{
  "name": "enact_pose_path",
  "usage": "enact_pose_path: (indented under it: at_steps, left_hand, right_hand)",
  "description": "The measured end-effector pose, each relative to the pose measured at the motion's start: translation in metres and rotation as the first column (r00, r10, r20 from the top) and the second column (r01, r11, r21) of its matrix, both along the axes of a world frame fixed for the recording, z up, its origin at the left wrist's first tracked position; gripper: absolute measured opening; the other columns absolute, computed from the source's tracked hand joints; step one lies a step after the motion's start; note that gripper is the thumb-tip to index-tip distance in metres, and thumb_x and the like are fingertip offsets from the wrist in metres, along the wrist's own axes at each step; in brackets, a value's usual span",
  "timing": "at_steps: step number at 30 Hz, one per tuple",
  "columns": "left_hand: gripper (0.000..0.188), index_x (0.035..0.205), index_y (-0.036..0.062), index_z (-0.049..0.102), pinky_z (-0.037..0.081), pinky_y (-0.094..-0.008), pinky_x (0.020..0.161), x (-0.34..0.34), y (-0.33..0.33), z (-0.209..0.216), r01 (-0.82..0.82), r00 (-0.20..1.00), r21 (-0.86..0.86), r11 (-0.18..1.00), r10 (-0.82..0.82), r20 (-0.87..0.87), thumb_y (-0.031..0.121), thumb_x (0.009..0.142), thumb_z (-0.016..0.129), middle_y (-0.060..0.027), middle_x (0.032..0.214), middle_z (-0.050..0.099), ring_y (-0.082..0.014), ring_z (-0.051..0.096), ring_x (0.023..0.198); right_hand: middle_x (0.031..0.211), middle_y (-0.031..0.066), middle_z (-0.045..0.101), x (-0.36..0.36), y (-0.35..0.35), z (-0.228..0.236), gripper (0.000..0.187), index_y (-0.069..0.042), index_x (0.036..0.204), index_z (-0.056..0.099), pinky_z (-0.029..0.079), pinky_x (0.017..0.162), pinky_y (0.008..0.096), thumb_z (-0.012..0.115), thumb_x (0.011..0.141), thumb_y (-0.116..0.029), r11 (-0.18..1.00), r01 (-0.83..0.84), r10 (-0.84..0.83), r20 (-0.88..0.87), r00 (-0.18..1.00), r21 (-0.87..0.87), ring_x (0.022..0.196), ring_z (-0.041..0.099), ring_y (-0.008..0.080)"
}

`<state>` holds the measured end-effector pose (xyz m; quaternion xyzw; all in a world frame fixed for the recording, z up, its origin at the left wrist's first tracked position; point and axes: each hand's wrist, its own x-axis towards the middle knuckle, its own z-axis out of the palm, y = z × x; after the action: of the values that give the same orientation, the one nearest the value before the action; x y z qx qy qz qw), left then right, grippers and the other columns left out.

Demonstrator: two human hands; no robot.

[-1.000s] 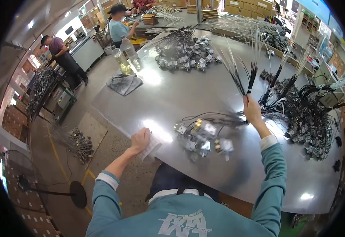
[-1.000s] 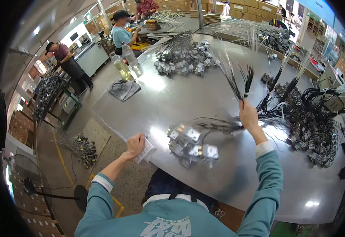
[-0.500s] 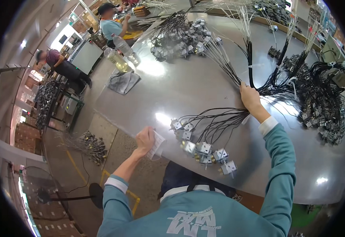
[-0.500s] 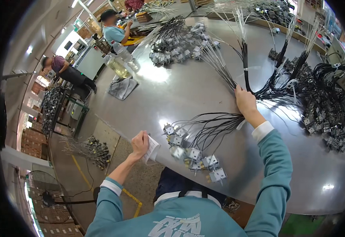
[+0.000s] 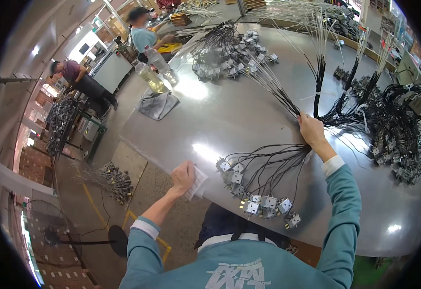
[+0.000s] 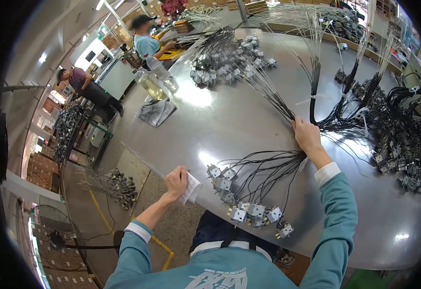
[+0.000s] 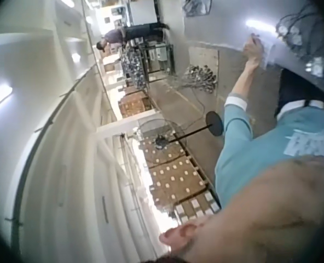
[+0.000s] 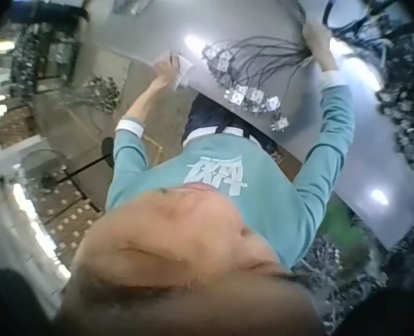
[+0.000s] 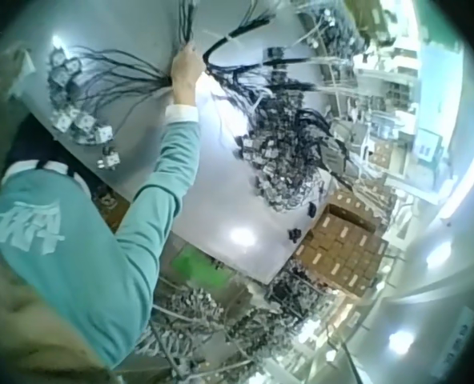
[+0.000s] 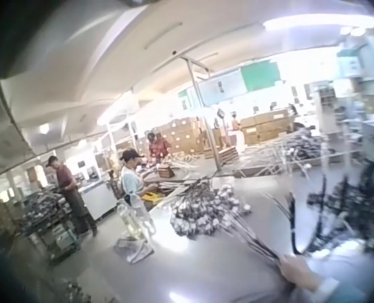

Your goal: Applying labels to electronic components and organizing wire harnesses at a manual assembly station.

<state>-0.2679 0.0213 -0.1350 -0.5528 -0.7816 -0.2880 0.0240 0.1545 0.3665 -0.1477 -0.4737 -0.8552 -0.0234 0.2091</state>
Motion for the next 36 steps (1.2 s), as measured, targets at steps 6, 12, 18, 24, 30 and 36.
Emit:
enact_pose_path:
  at_steps: [6, 12, 18, 24, 30, 36]
  left_hand:
    - [0.032, 0.087, 0.0036, 0.067, 0.052, -0.0564, 0.063, -0.002, 0.003, -0.003, -0.024, 1.000, 0.007, 1.000, 0.025, -0.004, 0.024, 0.108, 0.055, -0.0260, 0.075, 0.068, -0.0485, 0.068, 0.071]
    - [0.033, 0.087, 0.0028, 0.068, 0.052, -0.0544, 0.061, 0.004, 0.007, 0.007, 0.002, 1.000, 0.016, 1.000, -0.002, 0.001, 0.025, 0.108, 0.055, -0.0251, 0.074, 0.067, -0.0474, 0.068, 0.068]
    - [0.032, 0.086, 0.0020, 0.067, 0.051, -0.0519, 0.059, 0.008, 0.007, 0.013, 0.009, 1.000, -0.008, 1.000, -0.009, 0.022, 0.023, 0.109, 0.055, -0.0241, 0.072, 0.066, -0.0457, 0.067, 0.066]
    - [0.033, 0.083, 0.0022, 0.064, 0.048, -0.0531, 0.058, 0.008, 0.005, 0.013, 0.022, 1.000, 0.028, 0.999, -0.022, 0.005, 0.021, 0.109, 0.055, -0.0231, 0.070, 0.064, -0.0452, 0.066, 0.064]
    - [0.034, 0.085, 0.0027, 0.065, 0.050, -0.0529, 0.060, 0.005, 0.004, 0.009, -0.008, 1.000, -0.017, 1.000, 0.008, 0.005, 0.024, 0.109, 0.055, -0.0235, 0.074, 0.067, -0.0458, 0.067, 0.067]
    - [0.035, 0.086, 0.0027, 0.065, 0.050, -0.0553, 0.063, 0.006, 0.005, 0.007, 0.006, 0.999, -0.030, 1.000, -0.005, 0.036, 0.026, 0.109, 0.054, -0.0236, 0.078, 0.068, -0.0472, 0.067, 0.071]
  right_hand:
    - [0.087, 0.0201, 0.075, -0.001, -0.004, 0.010, 0.029, -0.006, 0.107, 0.058, 0.056, 0.062, 0.0575, 0.050, 0.113, -0.033, 0.999, 0.028, -0.033, -0.123, 0.992, -0.044, 0.070, 0.071, 0.0460]
    - [0.087, 0.0206, 0.075, 0.000, -0.004, 0.018, 0.031, -0.007, 0.105, 0.057, 0.054, 0.061, 0.0584, 0.048, 0.113, -0.035, 0.998, 0.014, -0.018, -0.078, 0.997, -0.056, 0.070, 0.070, 0.0469]
    - [0.086, 0.0197, 0.074, 0.003, -0.011, 0.017, 0.032, -0.008, 0.104, 0.056, 0.054, 0.060, 0.0579, 0.047, 0.114, -0.037, 0.998, 0.033, -0.039, -0.122, 0.992, -0.052, 0.070, 0.070, 0.0473]
    - [0.085, 0.0184, 0.074, 0.001, -0.013, 0.020, 0.032, -0.007, 0.102, 0.055, 0.053, 0.059, 0.0576, 0.048, 0.114, -0.036, 0.997, 0.034, -0.040, -0.101, 0.994, -0.064, 0.070, 0.070, 0.0469]
    - [0.083, 0.0187, 0.074, 0.001, -0.014, 0.024, 0.032, -0.007, 0.101, 0.056, 0.053, 0.059, 0.0571, 0.049, 0.114, -0.036, 0.997, 0.042, -0.048, -0.104, 0.993, -0.058, 0.070, 0.070, 0.0465]
    - [0.083, 0.0191, 0.073, 0.001, -0.013, 0.022, 0.032, -0.007, 0.100, 0.056, 0.053, 0.059, 0.0568, 0.050, 0.114, -0.035, 0.997, 0.054, -0.059, -0.106, 0.993, -0.053, 0.070, 0.070, 0.0465]
